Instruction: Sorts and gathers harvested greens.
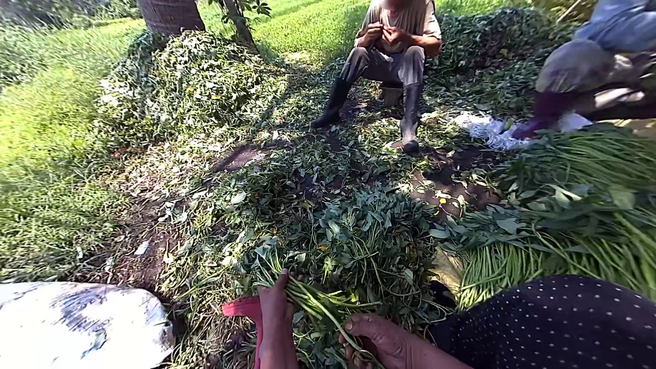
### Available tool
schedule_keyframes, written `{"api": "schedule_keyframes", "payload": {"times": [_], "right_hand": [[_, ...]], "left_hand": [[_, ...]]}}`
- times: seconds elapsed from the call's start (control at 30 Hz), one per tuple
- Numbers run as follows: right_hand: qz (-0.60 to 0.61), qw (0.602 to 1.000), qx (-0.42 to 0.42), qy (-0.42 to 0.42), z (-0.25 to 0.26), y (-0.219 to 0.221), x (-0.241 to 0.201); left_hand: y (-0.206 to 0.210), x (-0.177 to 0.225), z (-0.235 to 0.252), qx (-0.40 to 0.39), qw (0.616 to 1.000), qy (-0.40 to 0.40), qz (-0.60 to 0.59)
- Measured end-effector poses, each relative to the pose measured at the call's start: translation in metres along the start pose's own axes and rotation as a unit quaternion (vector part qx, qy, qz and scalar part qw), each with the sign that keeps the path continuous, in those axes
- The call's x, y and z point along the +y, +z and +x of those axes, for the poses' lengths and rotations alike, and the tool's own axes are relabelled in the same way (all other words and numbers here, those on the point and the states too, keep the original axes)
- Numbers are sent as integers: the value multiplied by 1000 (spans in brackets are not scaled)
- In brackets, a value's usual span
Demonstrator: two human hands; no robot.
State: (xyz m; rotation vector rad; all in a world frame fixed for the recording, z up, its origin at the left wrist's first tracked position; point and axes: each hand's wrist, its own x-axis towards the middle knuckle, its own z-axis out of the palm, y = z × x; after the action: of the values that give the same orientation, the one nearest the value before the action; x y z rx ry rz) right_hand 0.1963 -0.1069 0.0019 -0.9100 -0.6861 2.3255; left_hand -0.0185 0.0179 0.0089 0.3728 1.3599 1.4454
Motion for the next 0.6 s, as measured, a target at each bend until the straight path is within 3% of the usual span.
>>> {"api": "schedule_keyframes", "payload": {"times": [0.13,0.2,0.3,0.4,0.47,0.53,0.6], "right_hand": [[-26,984,176,-1,6,6,9],[-35,973,226,-7,7,8,9],[-218,957,190,-6,1,16,1],[-449,883,129,40,2,18,-2],[-507,838,182,81,13,3,0],[-421,855,292,86,27,-29,-9],[-223,887,402,34,34,-48,-26]], "left_hand": [[0,0,-1,60,997,50,-23],[0,-2,0,81,994,69,-21],[1,0,-4,84,993,88,5],[9,10,-16,75,988,120,56],[19,15,-27,43,982,160,87],[29,13,-41,6,978,190,90],[35,7,-49,-8,976,200,89]]}}
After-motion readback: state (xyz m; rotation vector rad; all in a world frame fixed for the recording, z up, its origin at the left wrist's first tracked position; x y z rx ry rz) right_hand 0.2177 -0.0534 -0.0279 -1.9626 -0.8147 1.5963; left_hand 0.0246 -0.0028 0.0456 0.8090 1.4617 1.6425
